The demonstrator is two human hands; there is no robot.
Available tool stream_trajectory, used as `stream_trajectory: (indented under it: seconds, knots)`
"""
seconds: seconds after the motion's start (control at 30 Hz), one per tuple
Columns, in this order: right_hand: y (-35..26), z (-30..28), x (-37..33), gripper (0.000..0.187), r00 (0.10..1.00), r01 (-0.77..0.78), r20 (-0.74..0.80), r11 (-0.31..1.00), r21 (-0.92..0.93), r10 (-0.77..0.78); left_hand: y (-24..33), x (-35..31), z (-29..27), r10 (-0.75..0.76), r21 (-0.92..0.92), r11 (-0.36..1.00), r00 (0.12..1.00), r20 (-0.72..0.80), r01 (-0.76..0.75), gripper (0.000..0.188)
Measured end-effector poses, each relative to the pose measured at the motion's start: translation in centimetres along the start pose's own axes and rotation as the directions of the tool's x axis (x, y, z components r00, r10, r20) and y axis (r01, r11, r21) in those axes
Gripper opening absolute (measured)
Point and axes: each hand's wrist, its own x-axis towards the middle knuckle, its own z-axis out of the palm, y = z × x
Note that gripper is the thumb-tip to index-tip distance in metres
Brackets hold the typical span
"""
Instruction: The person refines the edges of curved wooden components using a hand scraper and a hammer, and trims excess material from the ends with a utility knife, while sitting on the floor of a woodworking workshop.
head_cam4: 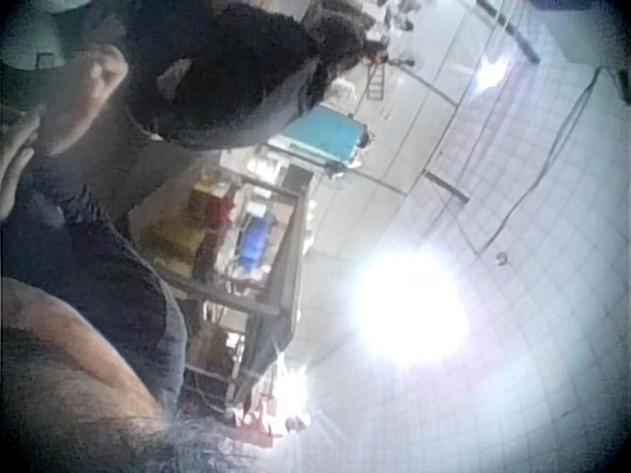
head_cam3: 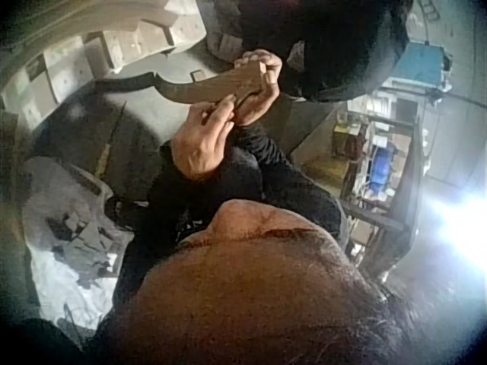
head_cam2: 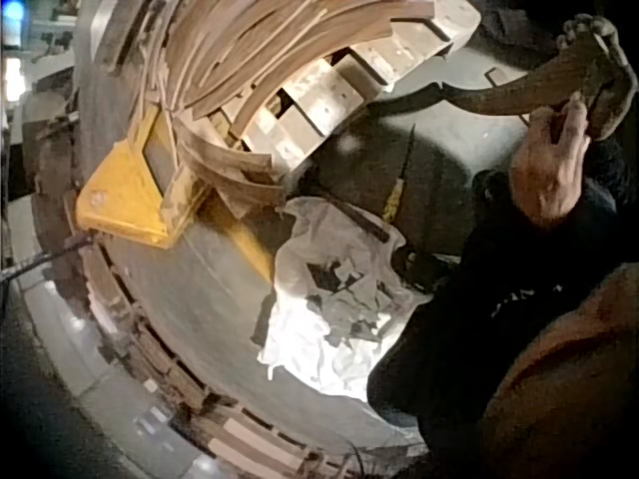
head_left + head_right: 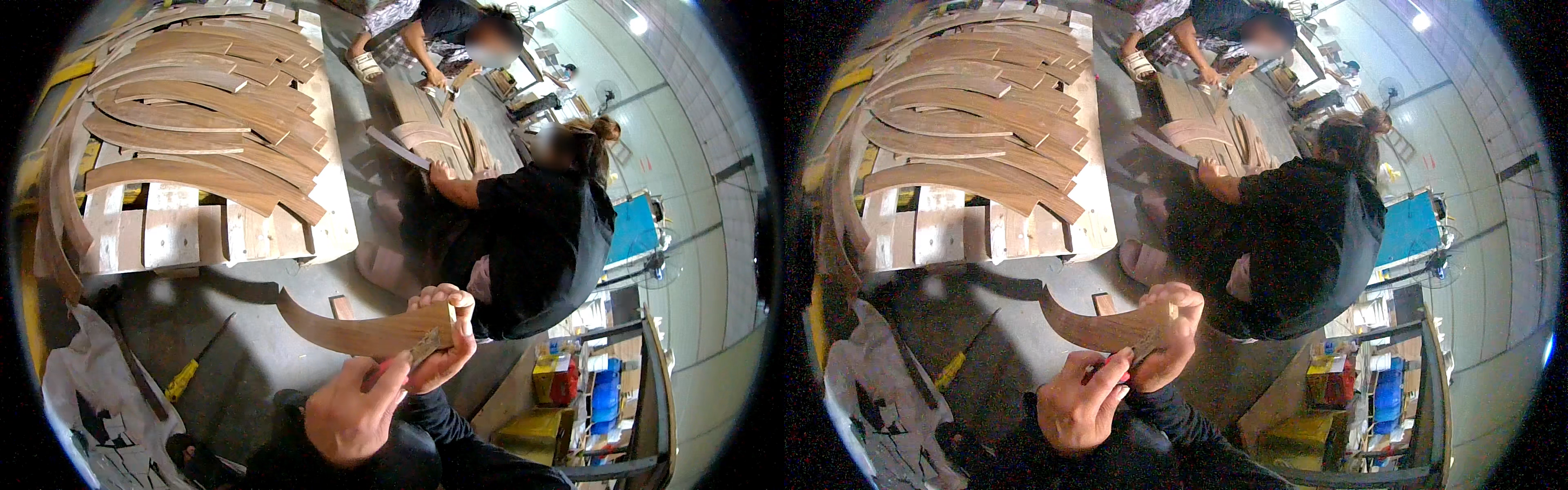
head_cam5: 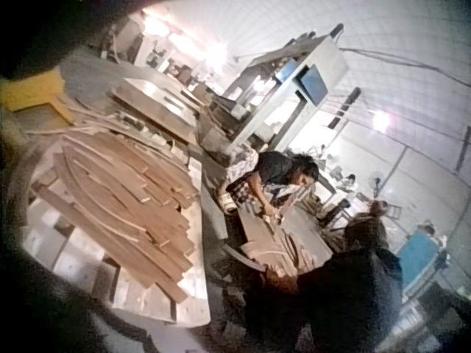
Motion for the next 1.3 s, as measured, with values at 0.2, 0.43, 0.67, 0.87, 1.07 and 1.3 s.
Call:
stream_trajectory:
  seconds: [0.2,0.43,0.67,0.87,1.07,1.3]
  knots:
    - [-0.1,-1.1,1.2,0.024,0.998,0.05,0.034,0.996,-0.07,-0.047,-1.1,1.3,0.2,0.081,0.076,0.994,0.996,0.026,-0.083,0.043]
    - [1.7,0.2,0.7,0.046,0.923,0.38,0.234,0.821,-0.426,-0.305,-2.3,1.1,-3.2,0.062,0.361,0.932,0.978,-0.199,0.015,0.047]
    - [0.4,-2.6,2.2,0.036,0.978,0.14,-0.095,0.917,-0.373,-0.188,-12.2,0.7,-5.9,-0.22,0.158,0.94,0.89,-0.4,0.303,0.04]
    - [1.1,0.6,1.8,0.039,0.993,-0.019,0.112,0.999,-0.042,0.023,-22.3,-7.8,0.3,-0.6,0.041,0.785,0.774,-0.203,0.619,0.043]
    - [1.2,0.1,2.6,0.037,0.944,-0.188,0.308,0.962,0.196,0.122,-30.9,-16.5,-12.9,-0.234,0.401,0.132,0.421,-0.876,0.907,0.047]
    - [0.2,1.6,5.5,0.026,0.923,-0.213,0.365,0.951,0.225,0.12,-30.0,-13.3,-16.6,-0.677,0.222,0.262,0.343,-0.652,0.939,0.063]
